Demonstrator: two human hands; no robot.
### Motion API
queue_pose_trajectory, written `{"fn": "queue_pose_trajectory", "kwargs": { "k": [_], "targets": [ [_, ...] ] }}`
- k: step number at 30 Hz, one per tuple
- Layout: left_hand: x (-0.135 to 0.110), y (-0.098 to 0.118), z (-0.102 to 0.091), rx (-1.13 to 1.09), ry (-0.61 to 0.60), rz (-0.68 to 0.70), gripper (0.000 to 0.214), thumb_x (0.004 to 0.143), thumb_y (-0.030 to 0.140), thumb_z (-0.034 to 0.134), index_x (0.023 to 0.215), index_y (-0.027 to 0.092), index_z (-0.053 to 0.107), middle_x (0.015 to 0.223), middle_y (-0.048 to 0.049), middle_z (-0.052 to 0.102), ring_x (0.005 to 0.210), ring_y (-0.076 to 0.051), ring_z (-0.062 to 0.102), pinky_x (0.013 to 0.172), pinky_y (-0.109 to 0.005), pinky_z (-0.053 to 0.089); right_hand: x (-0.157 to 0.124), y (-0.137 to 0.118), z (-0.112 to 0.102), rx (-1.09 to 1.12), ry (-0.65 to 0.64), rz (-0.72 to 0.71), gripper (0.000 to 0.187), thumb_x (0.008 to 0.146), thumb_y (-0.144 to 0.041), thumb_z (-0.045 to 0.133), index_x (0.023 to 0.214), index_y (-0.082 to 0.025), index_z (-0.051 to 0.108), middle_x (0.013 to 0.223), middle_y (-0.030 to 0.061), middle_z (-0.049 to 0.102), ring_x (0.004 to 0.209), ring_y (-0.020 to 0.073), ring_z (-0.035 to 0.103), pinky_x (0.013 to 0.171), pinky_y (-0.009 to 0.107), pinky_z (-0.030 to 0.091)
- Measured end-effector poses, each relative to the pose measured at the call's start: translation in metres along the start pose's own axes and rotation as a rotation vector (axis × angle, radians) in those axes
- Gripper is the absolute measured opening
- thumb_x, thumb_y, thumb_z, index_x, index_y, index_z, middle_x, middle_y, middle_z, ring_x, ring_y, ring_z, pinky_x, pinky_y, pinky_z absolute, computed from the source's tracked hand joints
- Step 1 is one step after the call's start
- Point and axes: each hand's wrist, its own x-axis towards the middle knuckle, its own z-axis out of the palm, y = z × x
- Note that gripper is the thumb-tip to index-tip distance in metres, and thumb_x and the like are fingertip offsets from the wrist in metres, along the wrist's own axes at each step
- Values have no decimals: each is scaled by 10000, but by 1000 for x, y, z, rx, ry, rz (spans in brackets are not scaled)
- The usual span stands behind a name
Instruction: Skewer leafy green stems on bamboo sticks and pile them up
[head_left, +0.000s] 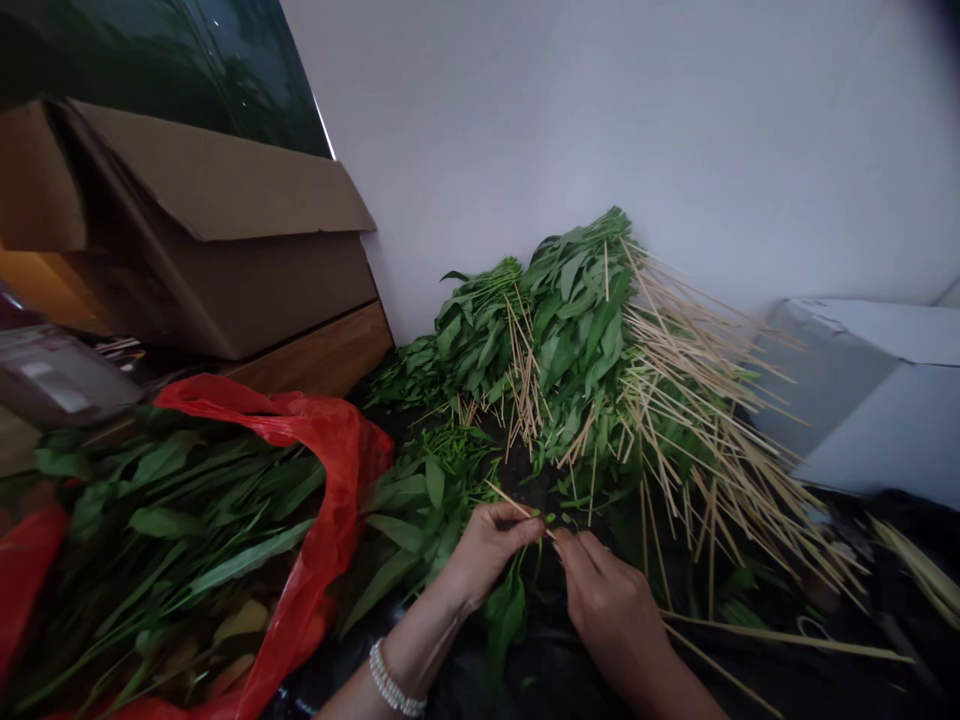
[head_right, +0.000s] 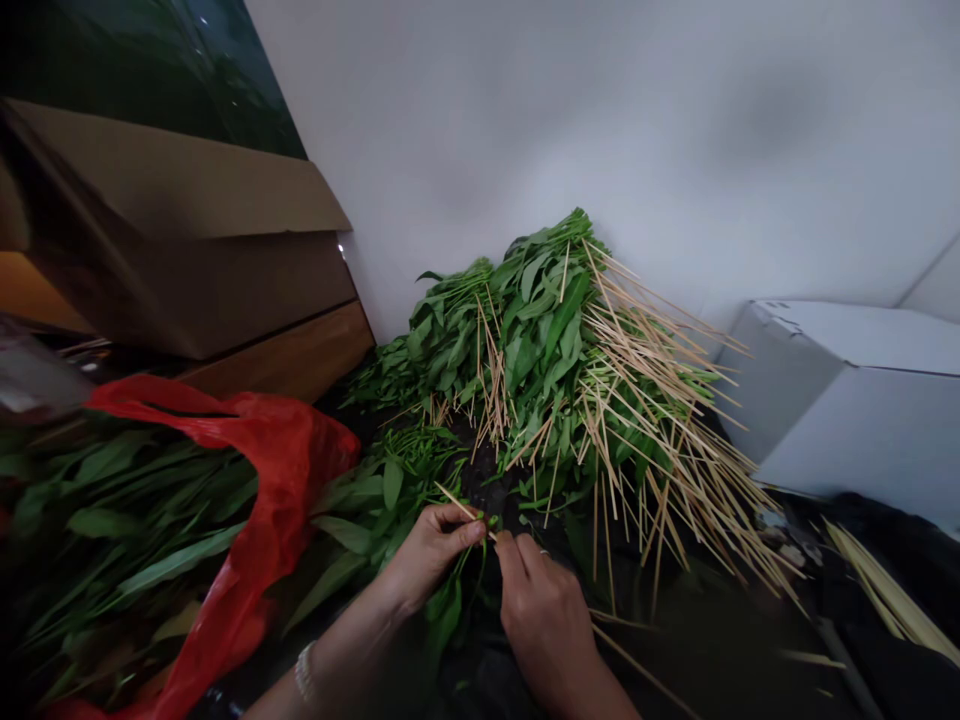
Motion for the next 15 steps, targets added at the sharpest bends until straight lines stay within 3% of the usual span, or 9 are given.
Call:
{"fn": "queue_pose_trajectory", "kwargs": {
  "k": [6, 10, 12, 15],
  "targets": [
    [3, 14, -13, 2, 64, 105, 383, 731, 456, 687, 930, 133, 730, 843, -79, 709, 746, -158, 608, 735, -255, 469, 6, 5, -9, 22, 22, 8, 245, 943, -142, 343, 984, -155, 584, 730, 19, 572, 589, 122, 537, 579, 252, 358],
    [6, 28, -29, -71, 191, 192, 358, 784, 470, 619, 837, 130, 718, 756, -60, 677, 658, -131, 586, 643, -231, 471, 9, 8, -17, 45, 27, 20, 222, 936, -162, 363, 896, -174, 581, 686, 9, 541, 575, 129, 504, 581, 266, 327],
    [6, 31, -34, 54, 190, 229, 266, 766, 400, 660, 805, 142, 707, 719, -42, 659, 636, -126, 573, 605, -220, 453, 10, 8, -19, 49, 36, 18, 212, 934, -167, 376, 866, -177, 576, 670, 5, 531, 569, 127, 493, 581, 268, 316],
    [6, 31, -37, 449, 154, 355, 135, 759, 292, 672, 783, 163, 704, 749, -40, 652, 694, -150, 581, 652, -244, 446, 12, 8, -18, 46, 50, 12, 199, 932, -167, 387, 866, -174, 575, 668, 3, 529, 572, 122, 491, 583, 265, 308]
  ]
}}
